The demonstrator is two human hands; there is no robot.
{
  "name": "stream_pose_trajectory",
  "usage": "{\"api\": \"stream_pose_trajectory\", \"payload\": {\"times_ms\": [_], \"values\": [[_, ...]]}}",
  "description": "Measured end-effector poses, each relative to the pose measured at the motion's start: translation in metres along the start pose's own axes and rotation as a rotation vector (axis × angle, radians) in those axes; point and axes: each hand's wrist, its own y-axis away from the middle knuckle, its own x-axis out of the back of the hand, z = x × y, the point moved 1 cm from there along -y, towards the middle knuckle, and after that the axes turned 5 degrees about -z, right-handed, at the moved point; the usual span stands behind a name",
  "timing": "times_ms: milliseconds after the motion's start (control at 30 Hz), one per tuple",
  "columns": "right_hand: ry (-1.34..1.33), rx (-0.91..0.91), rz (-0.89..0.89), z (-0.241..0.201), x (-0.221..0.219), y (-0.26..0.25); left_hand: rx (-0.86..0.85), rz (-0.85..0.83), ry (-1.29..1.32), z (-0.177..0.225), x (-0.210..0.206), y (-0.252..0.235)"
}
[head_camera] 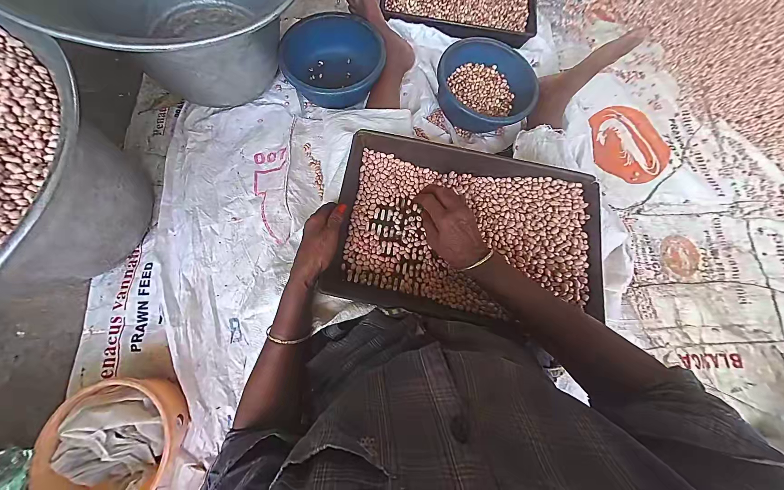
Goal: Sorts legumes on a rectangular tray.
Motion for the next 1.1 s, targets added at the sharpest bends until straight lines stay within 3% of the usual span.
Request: {"api": "stream_pose_trajectory", "payload": {"times_ms": [133, 267, 367, 467, 533, 633, 700, 767, 867, 933, 1033, 1100], "values": [[-0.215, 0.206, -0.239, -0.036, -0.009, 0.004, 0.005, 0.000, 0.001, 0.000, -0.001, -0.001], [-0.061, 0.374, -0.415, -0.050, -0.027, 0.004, 0.000, 0.004, -0.021, 0.003, 0.000, -0.004], [-0.011, 0.377, -0.505, -0.060, -0.022, 0.005, -0.006, -0.003, -0.021, 0.003, 0.001, -0.009], [-0.033, 0.259, -0.586, -0.063, -0.015, 0.004, 0.002, -0.006, -0.025, 0.005, 0.000, -0.010], [-0.203, 0.099, -0.415, -0.050, -0.008, -0.005, 0.013, -0.012, -0.031, 0.008, 0.002, -0.009], [-0.706, -0.224, 0.147, -0.005, 0.030, -0.044, 0.008, -0.002, -0.023, 0.007, 0.002, -0.009], [-0.806, -0.340, 0.284, 0.023, 0.050, -0.068, 0.017, -0.008, -0.017, 0.006, 0.001, -0.009], [-0.518, -0.256, 0.208, 0.038, 0.041, -0.072, 0.013, -0.008, -0.028, 0.007, 0.002, -0.010], [-0.063, 0.018, -0.143, 0.038, 0.008, -0.053, 0.026, -0.003, -0.025, 0.008, 0.002, -0.010], [0.161, 0.129, -0.264, 0.044, -0.007, -0.037, 0.028, -0.002, -0.030, 0.007, 0.001, -0.008], [0.316, 0.149, -0.051, 0.075, -0.002, -0.018, 0.024, -0.005, -0.037, 0.007, 0.002, -0.009], [0.368, -0.006, -0.040, 0.088, 0.016, -0.001, 0.030, -0.007, -0.039, 0.008, 0.002, -0.009]]}}
